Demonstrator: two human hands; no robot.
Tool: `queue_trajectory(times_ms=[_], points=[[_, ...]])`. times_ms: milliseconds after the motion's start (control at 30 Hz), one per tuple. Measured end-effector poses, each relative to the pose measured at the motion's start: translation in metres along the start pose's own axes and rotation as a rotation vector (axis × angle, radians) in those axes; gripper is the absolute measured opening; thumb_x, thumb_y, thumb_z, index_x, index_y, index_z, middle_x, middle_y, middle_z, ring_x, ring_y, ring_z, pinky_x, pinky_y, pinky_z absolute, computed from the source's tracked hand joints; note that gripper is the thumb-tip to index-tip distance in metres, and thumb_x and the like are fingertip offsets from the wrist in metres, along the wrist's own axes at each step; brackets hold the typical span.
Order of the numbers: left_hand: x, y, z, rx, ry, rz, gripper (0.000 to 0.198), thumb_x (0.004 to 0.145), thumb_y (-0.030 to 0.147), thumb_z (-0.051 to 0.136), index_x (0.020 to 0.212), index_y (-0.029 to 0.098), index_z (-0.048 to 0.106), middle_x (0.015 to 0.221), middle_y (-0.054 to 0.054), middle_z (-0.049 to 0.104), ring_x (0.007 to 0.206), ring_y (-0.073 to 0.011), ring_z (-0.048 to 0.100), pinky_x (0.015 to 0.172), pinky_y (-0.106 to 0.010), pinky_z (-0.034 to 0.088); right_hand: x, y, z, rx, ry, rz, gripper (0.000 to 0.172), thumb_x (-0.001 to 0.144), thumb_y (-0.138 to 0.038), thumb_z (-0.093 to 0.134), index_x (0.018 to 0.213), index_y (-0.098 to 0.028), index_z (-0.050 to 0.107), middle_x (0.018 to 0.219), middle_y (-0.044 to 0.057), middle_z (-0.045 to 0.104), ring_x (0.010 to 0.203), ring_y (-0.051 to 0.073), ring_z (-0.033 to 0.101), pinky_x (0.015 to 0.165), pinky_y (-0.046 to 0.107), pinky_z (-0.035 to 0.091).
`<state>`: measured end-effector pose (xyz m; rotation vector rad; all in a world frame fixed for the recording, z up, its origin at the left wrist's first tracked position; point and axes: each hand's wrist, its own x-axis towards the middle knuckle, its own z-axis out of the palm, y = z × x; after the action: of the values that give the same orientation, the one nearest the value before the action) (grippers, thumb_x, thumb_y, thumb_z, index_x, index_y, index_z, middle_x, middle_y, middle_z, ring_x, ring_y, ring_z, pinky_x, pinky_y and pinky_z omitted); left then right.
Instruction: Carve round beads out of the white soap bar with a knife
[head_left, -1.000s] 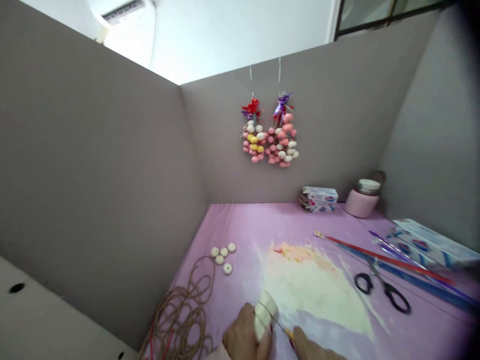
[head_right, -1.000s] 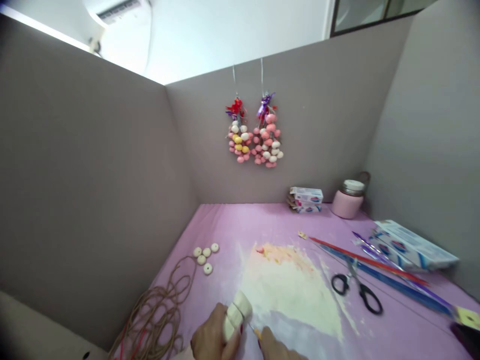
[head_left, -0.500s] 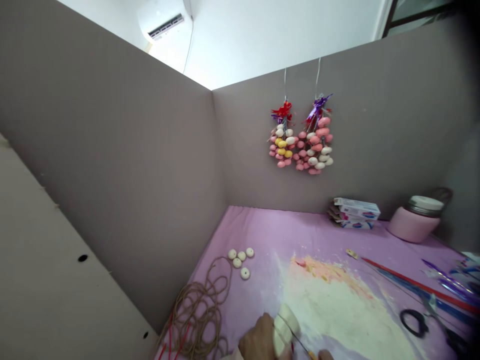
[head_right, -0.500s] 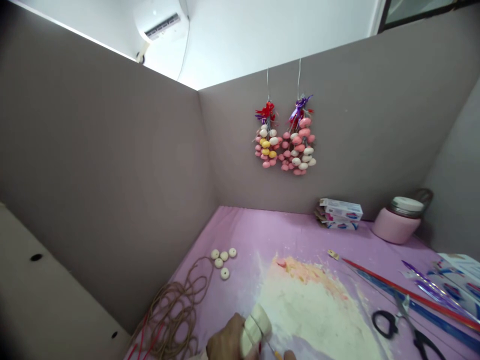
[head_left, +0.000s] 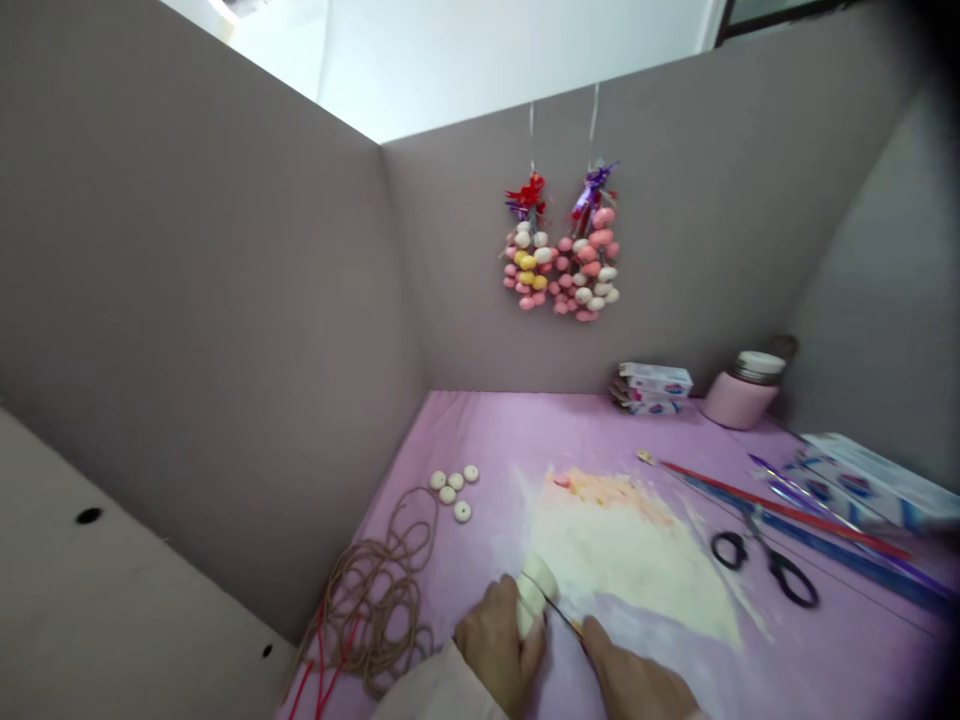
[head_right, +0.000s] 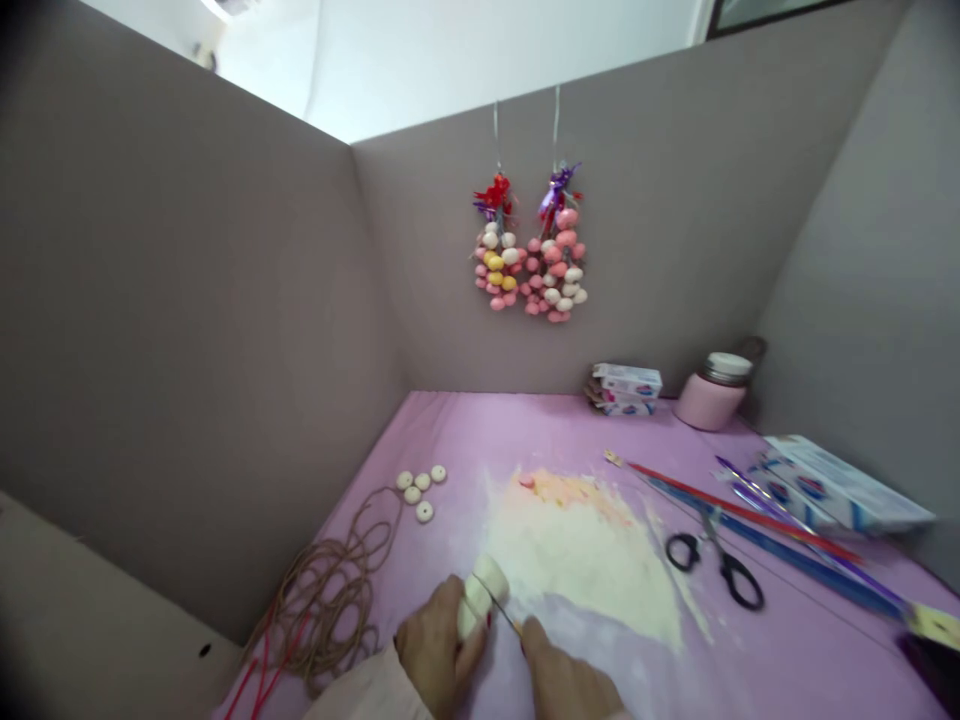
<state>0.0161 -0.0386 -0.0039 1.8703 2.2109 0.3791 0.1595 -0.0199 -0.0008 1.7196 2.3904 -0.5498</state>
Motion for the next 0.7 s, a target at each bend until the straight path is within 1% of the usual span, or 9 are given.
queue_trajectory(times_ms=[67, 133, 233, 333, 467, 600, 700], points=[[-0.001, 0.000, -0.006, -0.030, -0.036, 0.044, 0.022, 0.076, 0.035, 0.030, 0.087, 0.022, 0.043, 0.076, 0.000, 0.057, 0.068, -0.0132, 0.054, 0.053, -0.022, 0.032, -0.002, 0.001, -0.003, -0.010, -0.005, -0.027, 0.032, 0.072, -0.007, 0.026, 0.093, -0.021, 0.046, 0.076, 0.006, 0.063, 0.070, 0.021, 0.058, 0.054, 0.030, 0.039], [0.000, 0.002, -0.009, -0.006, -0.056, 0.014, 0.020, 0.075, 0.036, 0.032, 0.086, 0.022, 0.042, 0.075, 0.001, 0.057, 0.067, -0.0136, 0.055, 0.050, -0.023, 0.030, -0.003, 0.002, -0.003, -0.064, 0.016, -0.026, 0.028, 0.076, -0.010, 0.025, 0.092, -0.020, 0.046, 0.074, 0.006, 0.062, 0.067, 0.021, 0.058, 0.052, 0.028, 0.037], [0.001, 0.004, -0.010, 0.032, -0.045, 0.031, 0.019, 0.076, 0.036, 0.030, 0.085, 0.022, 0.041, 0.078, 0.000, 0.057, 0.069, -0.0144, 0.055, 0.051, -0.024, 0.029, -0.004, 0.005, 0.003, -0.141, 0.072, -0.041, 0.028, 0.076, -0.009, 0.025, 0.091, -0.020, 0.045, 0.073, 0.006, 0.062, 0.066, 0.021, 0.058, 0.049, 0.028, 0.036], [0.001, 0.004, -0.007, 0.050, -0.036, 0.041, 0.019, 0.077, 0.037, 0.030, 0.084, 0.022, 0.040, 0.075, 0.001, 0.057, 0.067, -0.0142, 0.055, 0.050, -0.024, 0.029, -0.006, 0.007, 0.006, -0.161, 0.107, -0.020, 0.027, 0.075, -0.008, 0.026, 0.089, -0.022, 0.045, 0.070, 0.004, 0.062, 0.063, 0.021, 0.059, 0.048, 0.027, 0.034], [0.002, 0.000, 0.000, 0.054, -0.012, 0.039, 0.020, 0.076, 0.040, 0.031, 0.081, 0.023, 0.039, 0.072, 0.001, 0.057, 0.065, -0.0142, 0.055, 0.049, -0.024, 0.028, -0.009, 0.004, 0.001, -0.165, 0.113, 0.054, 0.023, 0.079, -0.013, 0.026, 0.089, -0.022, 0.044, 0.070, 0.004, 0.062, 0.062, 0.021, 0.059, 0.046, 0.026, 0.033], [0.004, -0.002, 0.005, 0.032, 0.012, 0.052, 0.020, 0.075, 0.041, 0.031, 0.078, 0.023, 0.039, 0.069, 0.001, 0.056, 0.064, -0.0143, 0.055, 0.050, -0.024, 0.029, -0.007, -0.003, -0.008, -0.166, 0.139, 0.029, 0.023, 0.082, -0.020, 0.022, 0.089, -0.022, 0.044, 0.070, 0.004, 0.061, 0.062, 0.022, 0.058, 0.046, 0.027, 0.034], [0.005, -0.003, 0.007, 0.010, 0.008, 0.045, 0.020, 0.075, 0.041, 0.031, 0.077, 0.023, 0.040, 0.067, 0.002, 0.056, 0.062, -0.0138, 0.055, 0.049, -0.024, 0.029, -0.002, -0.006, -0.008, -0.174, 0.136, 0.023, 0.022, 0.083, -0.023, 0.023, 0.089, -0.022, 0.045, 0.069, 0.004, 0.061, 0.061, 0.021, 0.058, 0.045, 0.026, 0.033]])
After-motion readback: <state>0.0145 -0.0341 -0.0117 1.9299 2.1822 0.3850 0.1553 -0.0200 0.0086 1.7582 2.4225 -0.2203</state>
